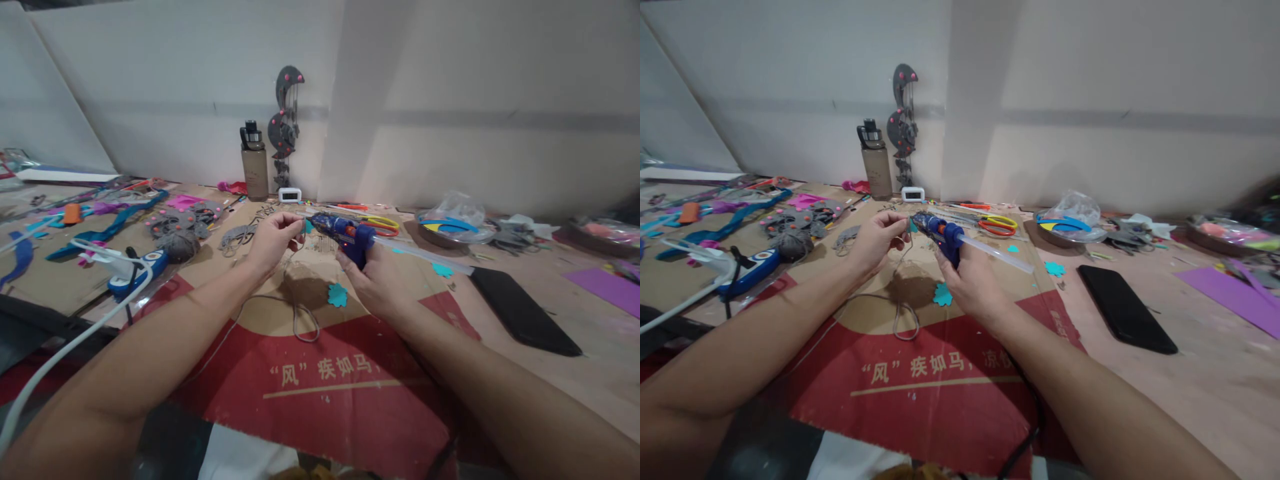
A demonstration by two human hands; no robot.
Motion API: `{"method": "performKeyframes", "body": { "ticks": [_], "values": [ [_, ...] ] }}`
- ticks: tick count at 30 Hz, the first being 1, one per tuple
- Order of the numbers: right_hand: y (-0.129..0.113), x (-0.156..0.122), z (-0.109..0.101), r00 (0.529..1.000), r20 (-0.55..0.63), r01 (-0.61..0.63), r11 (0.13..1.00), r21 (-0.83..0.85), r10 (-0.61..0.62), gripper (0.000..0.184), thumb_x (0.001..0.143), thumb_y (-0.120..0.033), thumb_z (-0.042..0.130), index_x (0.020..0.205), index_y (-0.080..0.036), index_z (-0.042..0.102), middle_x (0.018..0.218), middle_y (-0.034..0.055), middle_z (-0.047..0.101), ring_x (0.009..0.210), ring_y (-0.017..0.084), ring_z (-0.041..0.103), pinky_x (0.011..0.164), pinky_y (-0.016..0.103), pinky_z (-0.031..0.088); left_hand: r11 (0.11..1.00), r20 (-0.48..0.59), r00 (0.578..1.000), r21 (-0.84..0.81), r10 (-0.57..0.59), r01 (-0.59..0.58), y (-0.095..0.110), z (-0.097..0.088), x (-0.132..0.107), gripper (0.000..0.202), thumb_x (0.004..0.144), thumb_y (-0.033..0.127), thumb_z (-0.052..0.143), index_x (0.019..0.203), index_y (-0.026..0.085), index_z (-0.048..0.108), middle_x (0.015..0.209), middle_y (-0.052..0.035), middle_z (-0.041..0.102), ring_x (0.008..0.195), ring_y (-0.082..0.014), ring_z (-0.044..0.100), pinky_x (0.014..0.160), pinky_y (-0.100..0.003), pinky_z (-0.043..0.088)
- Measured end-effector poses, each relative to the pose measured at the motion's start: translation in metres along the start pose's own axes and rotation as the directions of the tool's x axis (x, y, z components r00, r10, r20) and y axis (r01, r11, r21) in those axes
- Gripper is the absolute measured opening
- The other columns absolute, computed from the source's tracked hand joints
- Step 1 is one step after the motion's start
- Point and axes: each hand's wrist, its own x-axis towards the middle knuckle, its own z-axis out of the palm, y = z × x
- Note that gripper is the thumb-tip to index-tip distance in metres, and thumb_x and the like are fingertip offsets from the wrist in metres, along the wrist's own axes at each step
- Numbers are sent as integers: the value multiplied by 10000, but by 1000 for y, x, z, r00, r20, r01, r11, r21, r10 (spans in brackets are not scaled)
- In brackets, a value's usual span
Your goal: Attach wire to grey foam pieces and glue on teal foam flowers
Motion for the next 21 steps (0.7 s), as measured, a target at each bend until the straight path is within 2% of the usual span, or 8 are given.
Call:
{"method": "performKeyframes", "body": {
  "ticks": [13, 21],
  "values": [
    [2, -1, 1, 1000, 1, -4, 1000, 13, 4, 360, 902, -432, 498, 1158, -192, 578, 1119, 149, 655, 1045, 312, 600, 909, 496, 465, 1000, -8, 1000, 6, -10, 10, 3, 2, -1, 142, 734, 259, 681, 766, 144, 605, 617, 7, 579, 520, -76, 536, 440, -193, 376],
    [4, 0, 2, 1000, -1, -5, 1000, 1, 5, 325, 898, -424, 504, 1122, -204, 589, 1066, 136, 666, 989, 305, 611, 871, 495, 480, 1000, 2, 1000, 26, 6, -6, 1, 1, -1, 142, 737, 259, 680, 781, 145, 609, 623, 6, 581, 525, -78, 541, 440, -191, 379]
  ]
}}
